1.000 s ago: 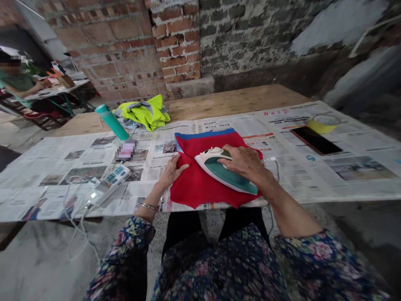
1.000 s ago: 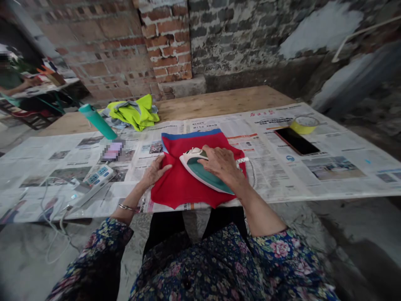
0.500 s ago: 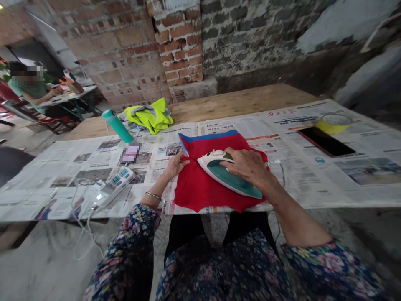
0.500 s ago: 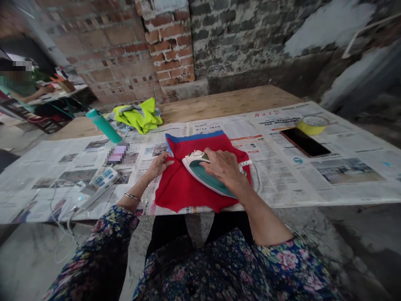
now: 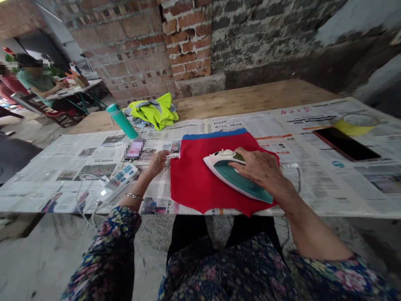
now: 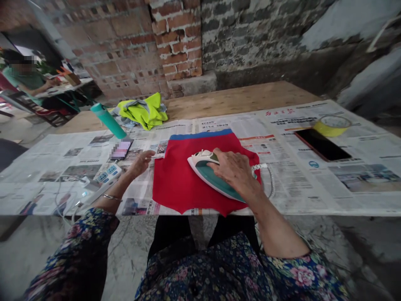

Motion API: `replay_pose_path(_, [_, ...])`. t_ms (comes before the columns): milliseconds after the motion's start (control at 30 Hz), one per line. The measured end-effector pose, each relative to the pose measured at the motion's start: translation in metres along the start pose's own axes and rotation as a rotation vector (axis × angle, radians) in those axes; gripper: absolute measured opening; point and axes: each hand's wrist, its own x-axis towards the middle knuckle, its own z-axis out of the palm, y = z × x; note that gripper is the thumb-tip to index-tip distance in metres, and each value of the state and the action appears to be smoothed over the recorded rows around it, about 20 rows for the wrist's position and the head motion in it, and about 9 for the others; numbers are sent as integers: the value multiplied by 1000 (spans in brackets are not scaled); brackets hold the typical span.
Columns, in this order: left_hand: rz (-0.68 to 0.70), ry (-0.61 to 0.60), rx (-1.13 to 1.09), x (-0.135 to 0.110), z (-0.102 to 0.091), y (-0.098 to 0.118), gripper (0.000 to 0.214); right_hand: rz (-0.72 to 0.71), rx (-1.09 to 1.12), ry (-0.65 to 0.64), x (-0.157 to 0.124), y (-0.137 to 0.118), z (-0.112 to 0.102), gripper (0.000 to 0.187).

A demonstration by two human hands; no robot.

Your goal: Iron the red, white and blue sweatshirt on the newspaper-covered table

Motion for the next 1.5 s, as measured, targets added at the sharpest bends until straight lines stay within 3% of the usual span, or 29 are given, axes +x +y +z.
replay_pose_path(133, [-36,-132,-10,-7,18,-9,17,-9,23,1,0,2,-2,36])
replay_pose_path(333, [-11,-281,-44,-13,32,-3,21,-69,79,-32,-7,-7,-15,34])
replay_pose_path(500, [89,-264,-13,-11,42,3,15,-169,151,-70,-5,-23,-16,34])
replay_pose_path(633, [190,-194,20,-7,32,20,13,-154,131,-102,-4,-20,-6,35])
replay_pose_path(767, [377,-250,191,-7,12,47,10,-132,96,-44,-5,-8,0,35])
replay_pose_path(867, [401,-264,299,-7,5,65,8,-113,85,-46,-6,-5,0,35])
replay_pose_path(1033, [259,-268,300,6,-7,81,10,-62,84,-59,-7,-9,1,35])
replay_pose_path(1167, [154,-251,357,28,-36,85,17,-72,86,-4,-8,-8,7,33])
replay_pose_path(1300, [-223,-462,448,41,-55,84,20,-70,93,-17,-7,-8,8,32])
replay_pose_path(1400, [-402,-499,558,43,-40,82,24,-80,106,-22,-7,-7,7,30])
replay_pose_path(1500, [-465,-466,609,49,-2,78,32,-115,127,14,-7,-5,7,32])
